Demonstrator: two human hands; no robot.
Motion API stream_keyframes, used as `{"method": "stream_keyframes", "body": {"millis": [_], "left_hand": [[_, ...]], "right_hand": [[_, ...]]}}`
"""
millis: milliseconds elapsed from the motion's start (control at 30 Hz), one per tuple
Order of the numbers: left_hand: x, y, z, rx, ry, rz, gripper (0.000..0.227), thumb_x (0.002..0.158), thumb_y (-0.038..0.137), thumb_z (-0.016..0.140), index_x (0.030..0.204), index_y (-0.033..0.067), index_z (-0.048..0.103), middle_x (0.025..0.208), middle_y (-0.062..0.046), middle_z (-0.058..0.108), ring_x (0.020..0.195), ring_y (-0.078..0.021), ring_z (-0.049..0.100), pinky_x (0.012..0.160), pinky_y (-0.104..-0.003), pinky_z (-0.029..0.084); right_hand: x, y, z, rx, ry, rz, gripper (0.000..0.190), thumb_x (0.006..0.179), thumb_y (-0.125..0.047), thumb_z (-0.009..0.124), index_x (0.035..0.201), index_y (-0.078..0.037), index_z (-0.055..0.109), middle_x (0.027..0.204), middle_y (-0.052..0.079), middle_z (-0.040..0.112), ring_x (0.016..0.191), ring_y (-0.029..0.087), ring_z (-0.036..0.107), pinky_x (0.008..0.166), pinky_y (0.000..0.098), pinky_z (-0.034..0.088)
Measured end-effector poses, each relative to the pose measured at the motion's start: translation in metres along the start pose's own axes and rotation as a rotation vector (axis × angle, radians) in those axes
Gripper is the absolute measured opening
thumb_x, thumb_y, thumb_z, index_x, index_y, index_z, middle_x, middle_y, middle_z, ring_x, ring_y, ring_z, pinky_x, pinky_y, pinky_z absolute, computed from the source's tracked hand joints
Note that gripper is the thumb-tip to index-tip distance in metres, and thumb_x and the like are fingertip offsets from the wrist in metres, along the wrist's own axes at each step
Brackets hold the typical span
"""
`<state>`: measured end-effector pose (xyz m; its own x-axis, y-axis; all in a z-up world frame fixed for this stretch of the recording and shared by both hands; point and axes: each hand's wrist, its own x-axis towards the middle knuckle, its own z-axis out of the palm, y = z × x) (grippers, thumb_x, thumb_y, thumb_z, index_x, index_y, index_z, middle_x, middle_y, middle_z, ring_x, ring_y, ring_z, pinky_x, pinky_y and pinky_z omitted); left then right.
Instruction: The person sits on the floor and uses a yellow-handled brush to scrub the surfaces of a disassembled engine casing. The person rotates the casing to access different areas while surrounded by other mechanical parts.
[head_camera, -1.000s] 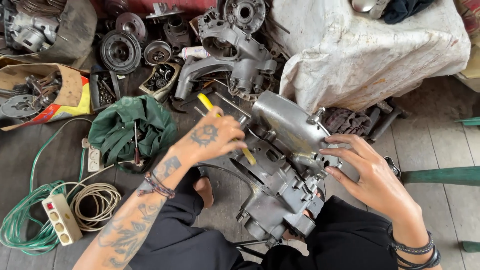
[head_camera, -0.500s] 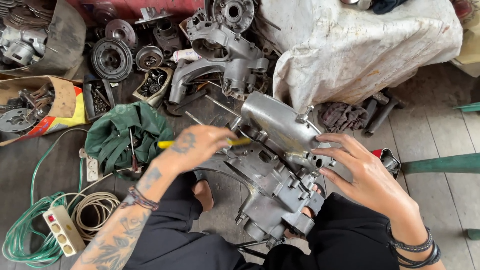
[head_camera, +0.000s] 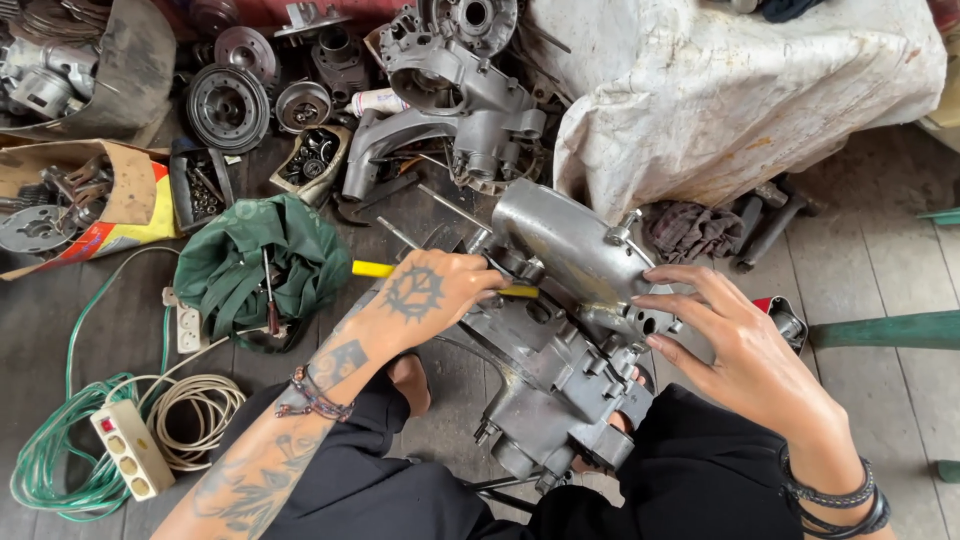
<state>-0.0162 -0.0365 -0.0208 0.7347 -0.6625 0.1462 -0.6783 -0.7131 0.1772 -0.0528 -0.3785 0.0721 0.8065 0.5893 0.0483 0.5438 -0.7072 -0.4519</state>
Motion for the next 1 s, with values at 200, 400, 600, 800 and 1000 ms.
{"method": "stream_keyframes", "body": {"millis": [200, 400, 600, 800, 1000], "left_hand": [[-0.017, -0.029, -0.028, -0.239, -0.16, -0.208, 0.026, 0.099, 0.028, 0.058, 0.112, 0.0189, 0.078, 0.103, 0.004, 0.079, 0.095, -0.0256, 0.072, 0.071, -0.044, 0.054], [-0.003, -0.025, -0.01, -0.285, -0.094, -0.137, 0.021, 0.097, 0.02, 0.064, 0.113, 0.0156, 0.078, 0.104, 0.001, 0.078, 0.09, -0.0257, 0.073, 0.065, -0.043, 0.054], [-0.016, -0.03, -0.037, -0.349, -0.189, -0.205, 0.023, 0.097, 0.024, 0.064, 0.113, 0.0163, 0.078, 0.107, 0.002, 0.08, 0.096, -0.0251, 0.073, 0.073, -0.043, 0.056], [0.002, -0.023, -0.031, -0.429, -0.211, -0.184, 0.022, 0.096, 0.025, 0.066, 0.114, 0.0194, 0.078, 0.106, 0.002, 0.08, 0.091, -0.0247, 0.072, 0.073, -0.045, 0.053], [0.002, -0.017, -0.036, -0.359, -0.236, -0.186, 0.022, 0.097, 0.025, 0.063, 0.113, 0.0189, 0.078, 0.108, 0.003, 0.08, 0.096, -0.0236, 0.073, 0.073, -0.044, 0.054]], "right_hand": [[-0.003, -0.001, 0.0, -0.015, -0.005, -0.011, 0.037, 0.094, -0.027, 0.064, 0.129, -0.016, 0.064, 0.141, 0.006, 0.054, 0.124, 0.027, 0.06, 0.094, 0.0438, 0.053], [0.003, -0.003, -0.002, -0.011, 0.006, -0.016, 0.035, 0.094, -0.028, 0.063, 0.127, -0.016, 0.066, 0.139, 0.007, 0.057, 0.128, 0.026, 0.057, 0.104, 0.0469, 0.048], [-0.001, 0.0, 0.0, -0.028, -0.025, 0.012, 0.038, 0.094, -0.028, 0.063, 0.13, -0.018, 0.064, 0.142, 0.005, 0.054, 0.127, 0.025, 0.058, 0.095, 0.0443, 0.053], [0.003, -0.002, -0.001, -0.036, 0.011, -0.019, 0.034, 0.094, -0.027, 0.064, 0.126, -0.016, 0.067, 0.138, 0.006, 0.058, 0.125, 0.026, 0.059, 0.097, 0.0443, 0.052], [0.0, -0.002, -0.001, -0.026, -0.014, 0.002, 0.036, 0.094, -0.025, 0.064, 0.129, -0.018, 0.064, 0.14, 0.006, 0.055, 0.124, 0.026, 0.06, 0.092, 0.0438, 0.054]]}}
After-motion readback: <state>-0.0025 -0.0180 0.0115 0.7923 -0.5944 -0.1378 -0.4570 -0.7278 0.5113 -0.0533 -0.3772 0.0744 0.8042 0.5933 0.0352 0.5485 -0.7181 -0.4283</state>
